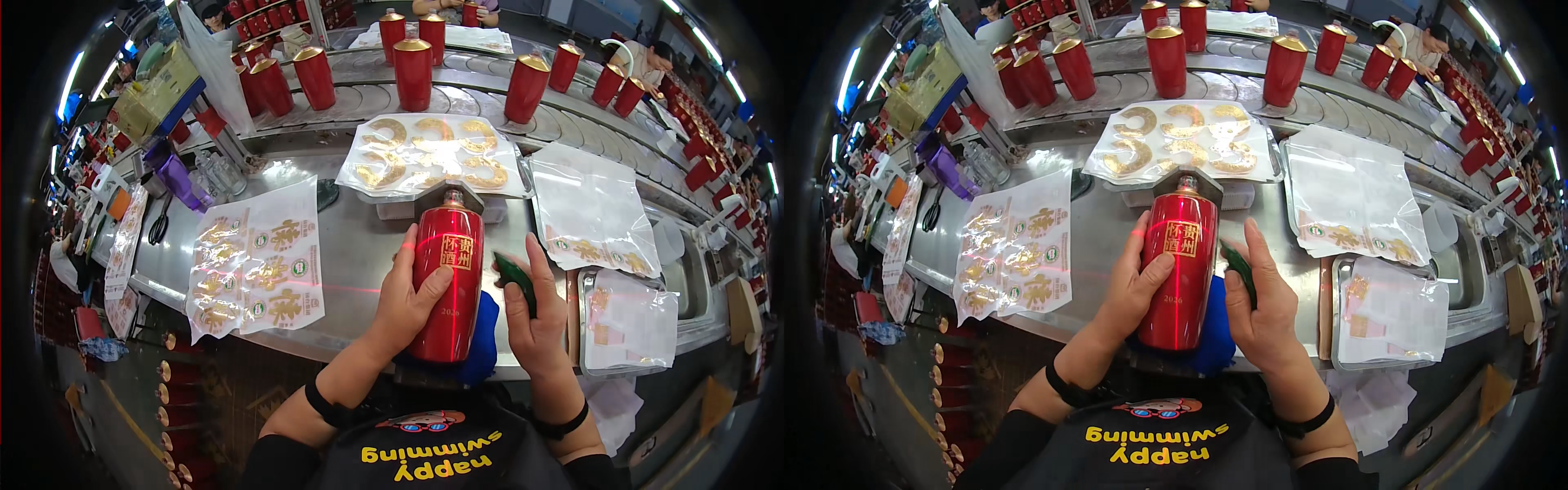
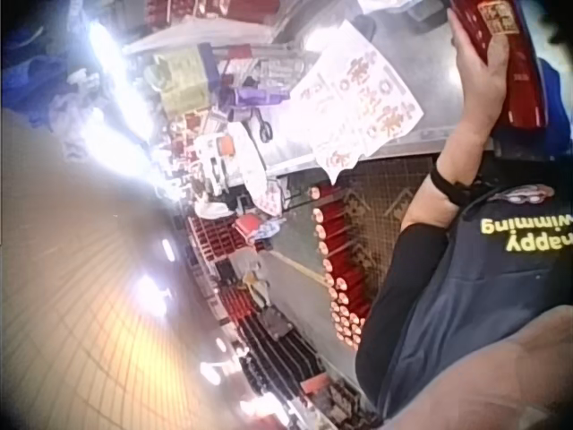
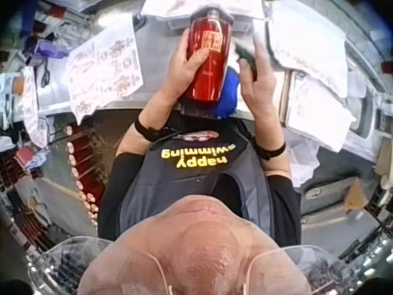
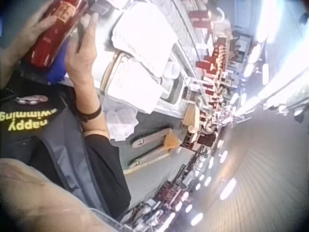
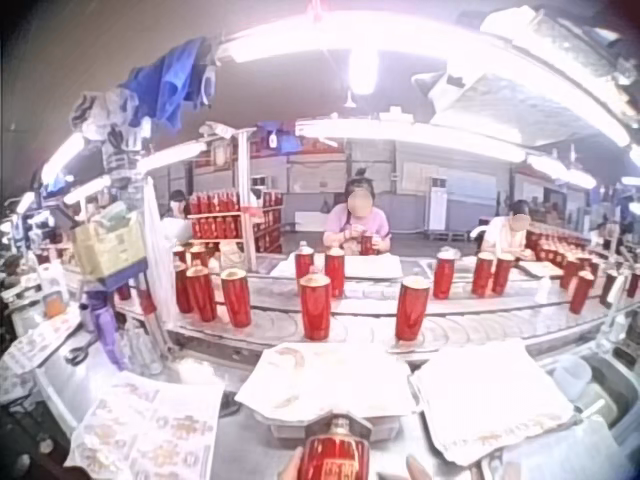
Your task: Apply adhesive labels to red and gold liquor bottles on an assembly line.
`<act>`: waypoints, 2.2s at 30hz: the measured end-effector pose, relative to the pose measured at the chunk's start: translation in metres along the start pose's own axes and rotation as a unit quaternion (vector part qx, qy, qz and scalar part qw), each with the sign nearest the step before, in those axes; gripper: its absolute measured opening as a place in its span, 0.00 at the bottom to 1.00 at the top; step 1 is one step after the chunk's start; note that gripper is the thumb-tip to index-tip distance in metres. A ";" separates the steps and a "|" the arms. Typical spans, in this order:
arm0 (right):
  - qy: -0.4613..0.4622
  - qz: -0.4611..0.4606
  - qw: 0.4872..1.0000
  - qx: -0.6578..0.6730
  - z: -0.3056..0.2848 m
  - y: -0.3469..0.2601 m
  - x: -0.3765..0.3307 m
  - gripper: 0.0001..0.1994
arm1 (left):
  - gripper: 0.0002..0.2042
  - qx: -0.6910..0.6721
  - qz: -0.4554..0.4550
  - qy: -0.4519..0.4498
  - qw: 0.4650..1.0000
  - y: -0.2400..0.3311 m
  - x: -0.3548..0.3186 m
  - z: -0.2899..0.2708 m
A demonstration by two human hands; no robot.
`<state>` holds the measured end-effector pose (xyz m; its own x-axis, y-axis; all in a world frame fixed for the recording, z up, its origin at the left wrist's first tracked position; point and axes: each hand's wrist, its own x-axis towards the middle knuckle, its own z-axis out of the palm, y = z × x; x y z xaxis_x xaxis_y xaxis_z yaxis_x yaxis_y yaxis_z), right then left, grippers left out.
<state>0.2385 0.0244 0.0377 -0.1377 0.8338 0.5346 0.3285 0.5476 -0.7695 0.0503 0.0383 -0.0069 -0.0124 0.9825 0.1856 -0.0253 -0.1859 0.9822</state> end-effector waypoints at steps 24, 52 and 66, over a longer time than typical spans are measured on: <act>-0.069 0.198 0.962 0.175 0.001 -0.025 -0.034 0.12 | 0.40 -0.033 0.005 -0.004 0.999 -0.006 0.002 0.000; -0.089 0.195 0.968 0.130 0.011 -0.016 -0.042 0.11 | 0.40 -0.037 0.011 -0.007 0.999 -0.007 0.003 0.000; -0.077 0.186 0.973 0.112 0.013 -0.016 -0.041 0.10 | 0.40 -0.041 0.014 -0.010 0.999 -0.007 0.005 0.000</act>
<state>0.2268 -0.0182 0.0236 -0.1925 0.9684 0.1586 0.1727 0.1926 -0.9660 0.0500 0.0440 -0.0126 0.0066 0.9767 0.2144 -0.1079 -0.2125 0.9712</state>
